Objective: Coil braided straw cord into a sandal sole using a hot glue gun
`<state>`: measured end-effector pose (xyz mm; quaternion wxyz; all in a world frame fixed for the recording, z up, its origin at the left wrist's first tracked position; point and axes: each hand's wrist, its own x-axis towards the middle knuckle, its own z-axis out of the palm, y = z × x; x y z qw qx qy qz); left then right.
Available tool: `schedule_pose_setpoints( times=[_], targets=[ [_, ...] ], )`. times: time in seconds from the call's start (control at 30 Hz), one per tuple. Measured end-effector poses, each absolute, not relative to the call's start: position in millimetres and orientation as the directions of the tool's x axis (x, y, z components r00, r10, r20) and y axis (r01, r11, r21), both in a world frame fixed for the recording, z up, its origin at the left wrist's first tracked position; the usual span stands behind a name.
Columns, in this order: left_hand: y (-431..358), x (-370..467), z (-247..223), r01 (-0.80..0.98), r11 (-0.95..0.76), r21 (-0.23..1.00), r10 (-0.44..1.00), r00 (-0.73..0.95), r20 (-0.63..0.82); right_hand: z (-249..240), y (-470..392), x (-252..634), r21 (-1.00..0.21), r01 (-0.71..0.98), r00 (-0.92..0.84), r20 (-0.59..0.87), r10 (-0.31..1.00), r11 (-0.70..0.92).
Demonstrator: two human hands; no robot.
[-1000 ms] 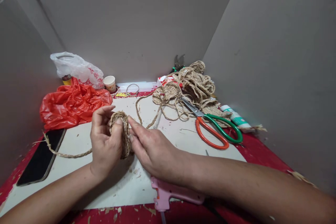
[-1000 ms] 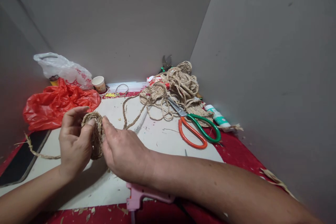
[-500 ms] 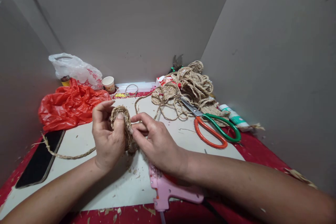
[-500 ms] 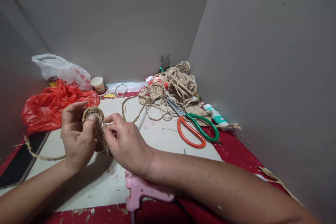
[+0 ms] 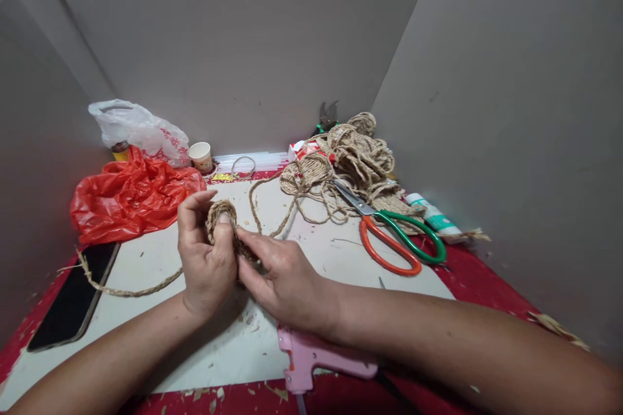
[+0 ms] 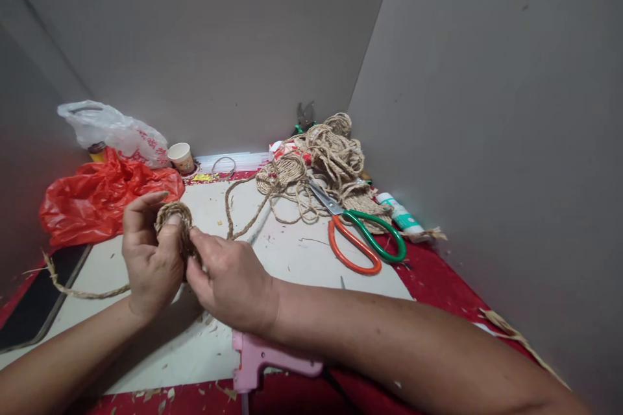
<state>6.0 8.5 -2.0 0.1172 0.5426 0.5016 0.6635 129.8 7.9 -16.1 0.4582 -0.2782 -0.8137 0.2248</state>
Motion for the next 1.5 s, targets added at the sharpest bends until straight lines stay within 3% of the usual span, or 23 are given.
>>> schedule_pose_setpoints(
  times=[0.23,0.43,0.57,0.67,0.9,1.03,1.17,1.5],
  targets=[
    [8,6,5,0.251,-0.450,0.857,0.762,-0.392,0.515,-15,10,127,-0.823,0.041,-0.329,0.525,0.785,0.567],
    [5,-14,21,0.062,-0.334,0.940,0.919,-0.201,0.340,-16,17,134,-0.930,-0.088,-0.220,0.367,0.904,0.356],
    [2,-29,34,0.093,-0.306,0.948,0.938,-0.141,0.317,-11,20,144,-0.960,-0.140,-0.205,0.268,0.941,0.243],
    [5,-39,40,0.173,-0.349,0.921,0.897,-0.224,0.382,-3,17,153,-0.961,-0.166,-0.191,0.253,0.949,0.223],
    [22,-60,43,0.194,-0.387,0.902,0.821,-0.372,0.432,7,2,165,-0.939,-0.175,-0.159,0.323,0.933,0.296],
    [17,-55,41,0.110,-0.374,0.921,0.866,-0.315,0.389,4,0,168,-0.911,-0.084,-0.154,0.411,0.898,0.403],
    [3,-43,35,-0.019,-0.251,0.968,0.950,-0.195,0.243,0,-1,170,-0.834,0.057,-0.177,0.533,0.827,0.550],
    [-14,-35,27,-0.011,-0.154,0.988,0.981,-0.118,0.151,-5,-3,168,-0.659,0.132,-0.282,0.691,0.666,0.740]
  ],
)
